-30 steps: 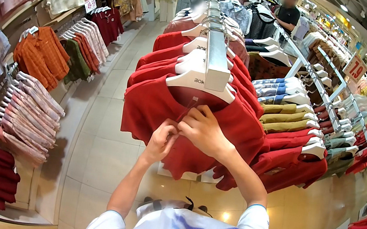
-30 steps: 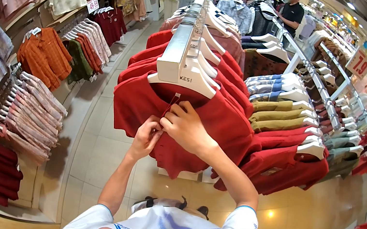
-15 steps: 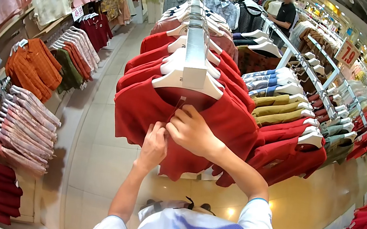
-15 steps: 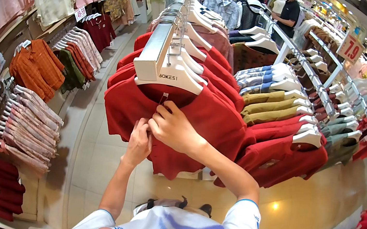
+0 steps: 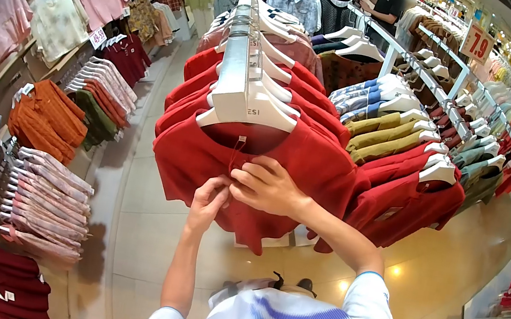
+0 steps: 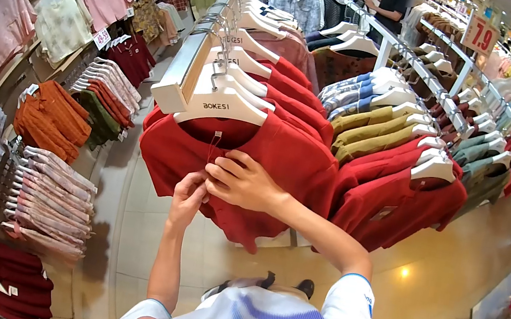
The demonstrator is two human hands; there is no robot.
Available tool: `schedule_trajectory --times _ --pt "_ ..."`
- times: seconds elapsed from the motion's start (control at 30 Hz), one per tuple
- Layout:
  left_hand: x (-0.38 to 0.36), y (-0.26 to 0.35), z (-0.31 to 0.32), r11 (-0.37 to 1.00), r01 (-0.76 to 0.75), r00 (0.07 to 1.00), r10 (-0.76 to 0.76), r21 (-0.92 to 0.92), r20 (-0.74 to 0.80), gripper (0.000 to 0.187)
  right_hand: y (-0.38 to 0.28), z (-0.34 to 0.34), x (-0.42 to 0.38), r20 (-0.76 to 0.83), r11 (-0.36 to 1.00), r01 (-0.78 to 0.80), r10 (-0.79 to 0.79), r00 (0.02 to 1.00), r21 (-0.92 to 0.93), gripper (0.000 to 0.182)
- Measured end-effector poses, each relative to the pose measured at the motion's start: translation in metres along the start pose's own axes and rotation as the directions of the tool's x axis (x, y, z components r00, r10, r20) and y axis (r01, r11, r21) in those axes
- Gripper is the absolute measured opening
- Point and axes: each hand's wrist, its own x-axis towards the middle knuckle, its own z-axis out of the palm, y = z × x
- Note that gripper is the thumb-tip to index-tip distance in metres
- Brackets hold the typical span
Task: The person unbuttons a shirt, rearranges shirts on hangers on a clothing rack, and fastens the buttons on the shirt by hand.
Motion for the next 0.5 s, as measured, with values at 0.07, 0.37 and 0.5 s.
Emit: schedule_trajectory --times 0.07,0.37,0.5 --pt "0.001 -0.006 -0.002 0.994 -0.036 0.997 0.029 0.106 0.068 0.022 -0.007 0.003 -0.007 -0.041 0.998 -0.065 0.065 0.997 -0.015 0.012" --pt "0.005 -0.013 -0.003 0.922 -0.272 0.945 0.202 0.275 0.258 0.023 -0.01 0.0 -0.012 -0.048 0.974 -0.194 0.201 0.978 0.117 0.016" --pt "0.007 -0.009 0.0 0.836 -0.4 0.914 0.331 0.375 0.236 0.025 -0.011 0.0 -0.012 -0.073 0.947 -0.253 0.272 0.96 0.199 0.019"
